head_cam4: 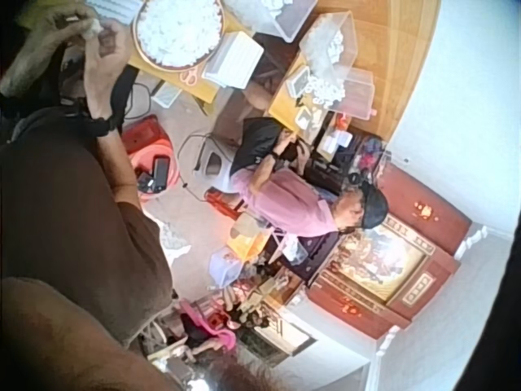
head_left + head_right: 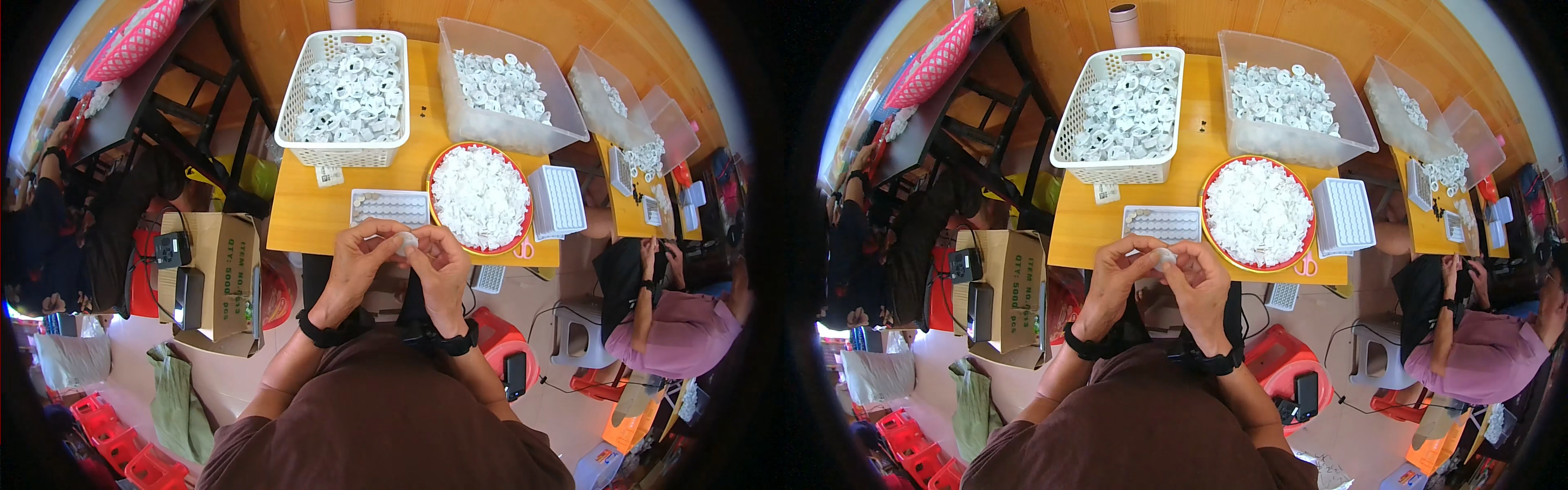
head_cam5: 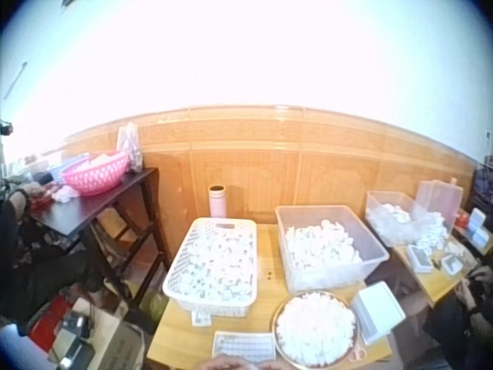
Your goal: The person picks up a white plastic base from a basket and a battery from a tray, then fits the battery into the base. They pick up a white plastic cover from a plate, snap it onto the assembly, and place the finished light into a slot on the tray.
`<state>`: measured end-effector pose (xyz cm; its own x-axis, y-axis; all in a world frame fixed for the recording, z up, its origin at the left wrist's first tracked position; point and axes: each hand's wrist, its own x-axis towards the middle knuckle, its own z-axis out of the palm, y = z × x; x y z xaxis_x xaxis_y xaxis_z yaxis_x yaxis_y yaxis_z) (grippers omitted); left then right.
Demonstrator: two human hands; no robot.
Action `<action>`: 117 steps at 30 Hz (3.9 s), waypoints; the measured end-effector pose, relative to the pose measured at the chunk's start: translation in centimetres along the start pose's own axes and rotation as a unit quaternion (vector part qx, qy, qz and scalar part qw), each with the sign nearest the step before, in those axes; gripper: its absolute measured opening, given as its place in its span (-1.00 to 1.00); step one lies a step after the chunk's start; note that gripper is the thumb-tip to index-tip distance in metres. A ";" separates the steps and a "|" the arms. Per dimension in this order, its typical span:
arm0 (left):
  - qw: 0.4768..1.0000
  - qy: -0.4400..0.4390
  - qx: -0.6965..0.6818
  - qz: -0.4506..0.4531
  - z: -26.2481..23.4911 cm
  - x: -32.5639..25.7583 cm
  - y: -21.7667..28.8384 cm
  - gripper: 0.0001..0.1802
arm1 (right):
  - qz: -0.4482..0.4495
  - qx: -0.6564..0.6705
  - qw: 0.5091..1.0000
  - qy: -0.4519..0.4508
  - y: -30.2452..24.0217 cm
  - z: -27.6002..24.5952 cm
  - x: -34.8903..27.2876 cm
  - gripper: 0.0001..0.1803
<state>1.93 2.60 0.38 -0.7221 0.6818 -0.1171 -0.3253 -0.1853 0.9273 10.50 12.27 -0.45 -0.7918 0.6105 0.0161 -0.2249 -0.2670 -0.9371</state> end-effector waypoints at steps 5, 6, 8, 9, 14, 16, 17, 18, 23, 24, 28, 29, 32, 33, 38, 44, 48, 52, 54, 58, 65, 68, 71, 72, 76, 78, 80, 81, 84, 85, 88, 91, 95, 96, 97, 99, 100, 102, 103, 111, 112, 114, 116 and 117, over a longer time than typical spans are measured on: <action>1.000 -0.007 0.028 0.008 0.3 -0.1 -0.3 -0.90 | 0.006 -0.028 1.000 0.009 0.2 -0.4 0.1 -0.85; 1.000 -0.007 0.028 0.008 0.3 -0.1 -0.5 -0.90 | 0.000 -0.038 0.999 0.012 0.2 -0.4 0.0 -0.86; 0.996 -0.010 0.068 0.061 0.3 -0.1 -0.8 -0.92 | -0.005 -0.048 0.999 0.015 0.2 -0.4 0.0 -0.88; 0.996 -0.010 0.068 0.061 0.2 -0.1 -1.0 -0.92 | 0.008 -0.053 0.998 0.016 0.1 -0.4 0.0 -0.89; 0.986 0.019 0.153 0.071 0.3 0.0 -1.0 -0.92 | 0.023 -0.057 0.998 0.022 0.4 -0.4 0.2 -0.90; 0.991 0.012 0.117 0.058 0.3 0.3 -1.2 -0.89 | 0.008 -0.031 0.999 0.028 0.8 -0.7 0.3 -0.90; 0.996 0.008 0.077 0.047 0.1 0.3 -1.2 -0.86 | 0.009 -0.031 0.999 0.028 0.6 -0.7 0.3 -0.90; 0.996 0.009 0.076 0.047 0.0 0.1 -1.0 -0.86 | 0.024 -0.016 0.999 0.034 0.1 -0.8 0.3 -0.90; 0.969 -0.045 0.216 0.110 0.3 -0.4 0.4 -0.71 | 0.054 -0.012 0.998 0.019 -1.4 -1.2 0.3 -0.88; 0.969 -0.046 0.216 0.110 0.4 -0.4 0.9 -0.71 | 0.059 -0.027 0.998 0.024 -1.6 -1.1 0.3 -0.87; 0.921 -0.075 0.346 0.163 0.5 -0.2 1.9 -0.67 | 0.027 -0.109 0.993 0.029 -1.5 -1.2 0.0 -0.87; 0.905 -0.076 0.380 0.174 0.4 -0.2 2.0 -0.66 | 0.027 -0.109 0.993 0.030 -1.5 -1.2 0.0 -0.87; 0.863 -0.099 0.453 0.200 0.2 0.0 2.0 -0.67 | -0.019 -0.171 0.985 0.032 -1.4 -1.3 -0.1 -0.86; 0.863 -0.099 0.453 0.200 0.2 0.1 2.0 -0.67 | -0.022 -0.188 0.981 0.033 -1.2 -1.4 -0.1 -0.86; 0.785 -0.104 0.541 0.284 0.3 0.3 1.5 -0.78 | -0.005 -0.211 0.977 0.038 -1.2 -1.3 -0.1 -0.86; 0.748 -0.139 0.581 0.289 0.1 0.5 0.6 -0.74 | -0.023 -0.222 0.974 0.046 -0.4 -1.7 0.0 -0.87; 0.745 -0.146 0.581 0.294 -0.1 0.6 0.7 -0.71 | -0.015 -0.214 0.975 0.055 -0.3 -1.7 0.0 -0.86; 0.744 -0.148 0.580 0.298 -0.3 0.8 0.3 -0.69 | -0.010 -0.202 0.978 0.058 -0.3 -1.7 0.0 -0.86; 0.746 -0.140 0.573 0.310 -0.4 1.1 0.2 -0.68 | -0.014 -0.201 0.977 0.065 -0.4 -1.6 0.0 -0.86; 0.881 -0.079 0.381 0.268 -0.5 1.3 0.6 -0.73 | -0.062 -0.196 0.976 0.067 -0.9 -0.8 0.0 -0.85; 0.995 -0.025 0.052 0.086 -0.4 -0.1 0.3 -0.81 | -0.239 -0.314 0.917 0.050 -1.3 -0.4 -0.4 -0.87; 0.997 -0.012 -0.001 0.070 0.0 -0.1 0.0 -0.80 | -0.258 -0.318 0.911 0.054 -1.6 -0.1 -0.6 -0.87; 0.997 0.007 0.006 0.079 0.1 -0.4 -0.3 -0.81 | -0.258 -0.344 0.901 0.057 -1.1 -0.2 -0.7 -0.86; 0.997 0.013 -0.010 0.073 0.2 -0.6 -0.1 -0.81 | -0.261 -0.338 0.903 0.058 -1.0 -0.1 -0.7 -0.86; 0.996 0.021 -0.030 0.083 0.1 -0.6 -0.5 -0.82 | -0.267 -0.336 0.902 0.037 -0.8 0.3 -0.8 -0.86; 0.995 0.031 -0.030 0.085 -0.1 -0.5 -0.9 -0.82 | -0.269 -0.338 0.901 0.043 -0.7 0.4 -0.9 -0.86; 0.996 0.019 -0.041 0.080 -0.2 -0.3 -1.1 -0.82 | -0.262 -0.338 0.903 0.038 -0.8 0.3 -1.0 -0.86; 0.996 0.015 -0.049 0.074 -0.3 -0.2 -1.2 -0.82 | -0.266 -0.340 0.901 0.037 -0.9 0.3 -1.0 -0.86; 0.995 0.017 -0.067 0.065 -0.4 0.0 -1.3 -0.82 | -0.266 -0.337 0.903 0.031 -0.9 0.5 -0.9 -0.87; 0.995 0.019 -0.068 0.070 -0.6 0.0 -1.5 -0.82 | -0.259 -0.334 0.906 0.026 -0.8 0.6 -0.9 -0.88; 0.997 0.020 -0.049 0.061 -1.2 -0.1 -1.4 -0.82 | -0.212 -0.328 0.921 0.012 -0.7 0.4 -0.3 -0.89; 0.996 0.064 0.001 0.059 -2.2 0.1 -0.8 -0.81 | -0.060 -0.336 0.940 -0.006 -1.9 -1.1 1.4 -0.93; 0.978 0.158 0.080 0.112 -6.8 2.4 -3.2 -0.83 | -0.051 -0.361 0.930 -0.053 -3.6 -6.6 7.0 -0.96; 0.970 0.190 0.104 0.110 -7.8 2.8 -3.4 -0.85 | -0.074 -0.318 0.944 -0.045 -4.7 -7.4 8.4 -0.96; 0.960 0.224 0.126 0.113 -8.8 2.9 -3.5 -0.87 | -0.116 -0.352 0.928 -0.031 -5.8 -8.5 10.1 -0.96; 0.951 0.245 0.124 0.139 -10.2 4.1 -4.5 -0.90 | -0.198 -0.297 0.933 0.036 -8.9 -8.9 12.7 -0.89; 0.942 0.248 0.153 0.165 -11.0 4.6 -5.0 -0.89 | -0.256 -0.297 0.915 0.097 -10.3 -7.8 13.7 -0.84; 0.931 0.255 0.180 0.191 -11.9 5.2 -5.7 -0.89 | -0.280 -0.243 0.918 0.144 -12.4 -4.4 13.9 -0.81; 0.924 0.269 0.194 0.192 -12.0 5.5 -6.0 -0.88 | -0.292 -0.229 0.917 0.149 -12.7 -3.5 14.0 -0.81; 0.882 0.293 0.306 0.208 -12.0 6.0 -6.0 -0.90 | -0.243 -0.498 0.827 -0.091 -5.3 1.1 18.6 -0.81; 0.887 0.287 0.294 0.210 -11.9 6.1 -6.3 -0.89 | -0.283 -0.551 0.779 -0.101 -4.6 1.5 19.6 -0.80; 0.891 0.284 0.283 0.212 -11.9 6.1 -6.4 -0.88 | -0.322 -0.598 0.725 -0.114 -3.1 2.2 21.4 -0.78; 0.890 0.289 0.289 0.202 -11.9 5.9 -6.2 -0.88 | -0.352 -0.615 0.695 -0.123 -1.9 2.8 22.8 -0.78; 0.889 0.291 0.288 0.203 -11.8 5.9 -6.2 -0.88 | -0.354 -0.614 0.694 -0.124 -1.5 3.1 23.4 -0.78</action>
<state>-7.53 -0.62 -10.24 -0.9567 0.1288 0.2610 0.2810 0.1756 0.9435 -9.40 24.64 2.35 -0.8381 0.0766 0.5401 -0.0740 0.9650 -0.2518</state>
